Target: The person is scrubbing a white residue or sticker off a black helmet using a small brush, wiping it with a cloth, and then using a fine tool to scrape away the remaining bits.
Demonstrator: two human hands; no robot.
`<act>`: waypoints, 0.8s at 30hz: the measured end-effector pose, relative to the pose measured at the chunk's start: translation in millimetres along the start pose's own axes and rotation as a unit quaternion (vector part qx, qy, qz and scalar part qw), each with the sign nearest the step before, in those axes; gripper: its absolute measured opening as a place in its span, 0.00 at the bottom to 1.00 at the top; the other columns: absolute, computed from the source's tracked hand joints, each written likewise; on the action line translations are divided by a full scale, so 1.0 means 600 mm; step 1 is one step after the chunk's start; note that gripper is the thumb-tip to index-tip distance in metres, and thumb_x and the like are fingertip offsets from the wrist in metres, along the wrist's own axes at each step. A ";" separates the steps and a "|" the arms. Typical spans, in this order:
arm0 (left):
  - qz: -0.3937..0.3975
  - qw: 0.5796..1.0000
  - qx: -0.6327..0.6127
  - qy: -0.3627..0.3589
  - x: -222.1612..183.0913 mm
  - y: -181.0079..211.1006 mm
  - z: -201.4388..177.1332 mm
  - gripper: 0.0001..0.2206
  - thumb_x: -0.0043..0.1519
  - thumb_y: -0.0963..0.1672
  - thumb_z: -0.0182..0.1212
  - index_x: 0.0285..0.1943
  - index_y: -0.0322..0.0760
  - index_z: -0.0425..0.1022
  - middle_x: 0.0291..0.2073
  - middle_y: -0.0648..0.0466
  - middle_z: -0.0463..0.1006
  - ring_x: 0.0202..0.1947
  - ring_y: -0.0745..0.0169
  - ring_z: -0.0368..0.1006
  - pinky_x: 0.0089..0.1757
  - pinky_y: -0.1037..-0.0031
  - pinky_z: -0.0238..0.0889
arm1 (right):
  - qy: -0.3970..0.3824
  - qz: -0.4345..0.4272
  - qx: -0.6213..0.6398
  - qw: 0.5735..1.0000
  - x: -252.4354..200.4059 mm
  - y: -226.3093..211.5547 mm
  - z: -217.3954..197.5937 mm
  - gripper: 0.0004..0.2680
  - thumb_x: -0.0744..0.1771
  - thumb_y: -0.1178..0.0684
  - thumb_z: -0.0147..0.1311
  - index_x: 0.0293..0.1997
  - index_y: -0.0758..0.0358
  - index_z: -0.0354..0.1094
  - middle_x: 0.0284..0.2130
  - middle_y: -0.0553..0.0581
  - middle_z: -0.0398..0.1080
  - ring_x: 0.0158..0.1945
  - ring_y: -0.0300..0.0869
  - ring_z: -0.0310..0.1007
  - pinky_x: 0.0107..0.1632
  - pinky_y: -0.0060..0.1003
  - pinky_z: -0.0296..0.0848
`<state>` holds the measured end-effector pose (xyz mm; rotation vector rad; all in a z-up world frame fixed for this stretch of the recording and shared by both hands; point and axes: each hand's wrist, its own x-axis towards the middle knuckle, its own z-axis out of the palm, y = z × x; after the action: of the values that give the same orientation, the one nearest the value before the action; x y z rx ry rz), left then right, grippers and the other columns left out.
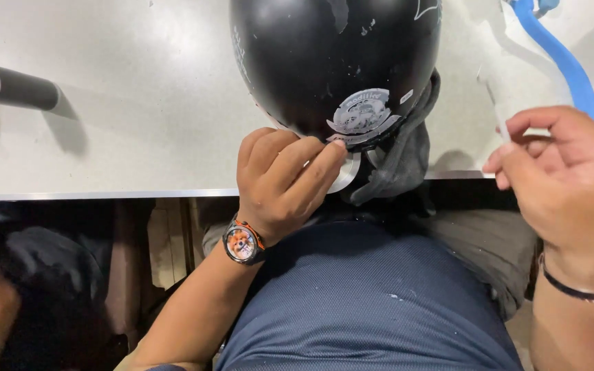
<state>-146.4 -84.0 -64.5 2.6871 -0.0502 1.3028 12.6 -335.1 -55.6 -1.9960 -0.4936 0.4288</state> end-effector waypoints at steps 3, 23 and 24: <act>0.007 1.000 -0.014 0.022 -0.002 -0.003 0.006 0.04 0.64 0.37 0.68 0.41 0.39 0.79 0.31 0.56 0.73 0.31 0.58 0.66 0.34 0.68 0.62 | -0.049 -0.036 -0.015 0.998 -0.041 -0.018 0.016 0.02 0.69 0.71 0.55 0.45 0.78 0.68 0.42 0.66 0.71 0.35 0.41 0.74 0.40 0.27 0.70; 0.068 0.995 0.044 0.052 -0.013 -0.012 0.021 0.02 0.65 0.39 0.64 0.42 0.41 0.79 0.29 0.61 0.76 0.28 0.61 0.68 0.37 0.69 0.67 | -0.023 -0.257 -0.122 0.958 -0.050 -0.033 0.105 0.02 0.68 0.71 0.62 0.40 0.78 0.74 0.36 0.68 0.73 0.37 0.50 0.72 0.40 0.38 0.69; 0.067 0.995 0.048 0.064 -0.013 -0.012 0.024 0.02 0.66 0.40 0.62 0.42 0.41 0.78 0.28 0.60 0.75 0.27 0.62 0.68 0.36 0.69 0.67 | -0.022 -0.264 -0.122 0.956 -0.050 -0.032 0.106 0.01 0.68 0.71 0.62 0.40 0.79 0.74 0.36 0.69 0.74 0.37 0.52 0.72 0.42 0.39 0.71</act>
<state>-139.6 -79.6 -80.5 2.7131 -0.1591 1.5504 -47.5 -294.8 -63.6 -1.9866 -1.1178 0.0793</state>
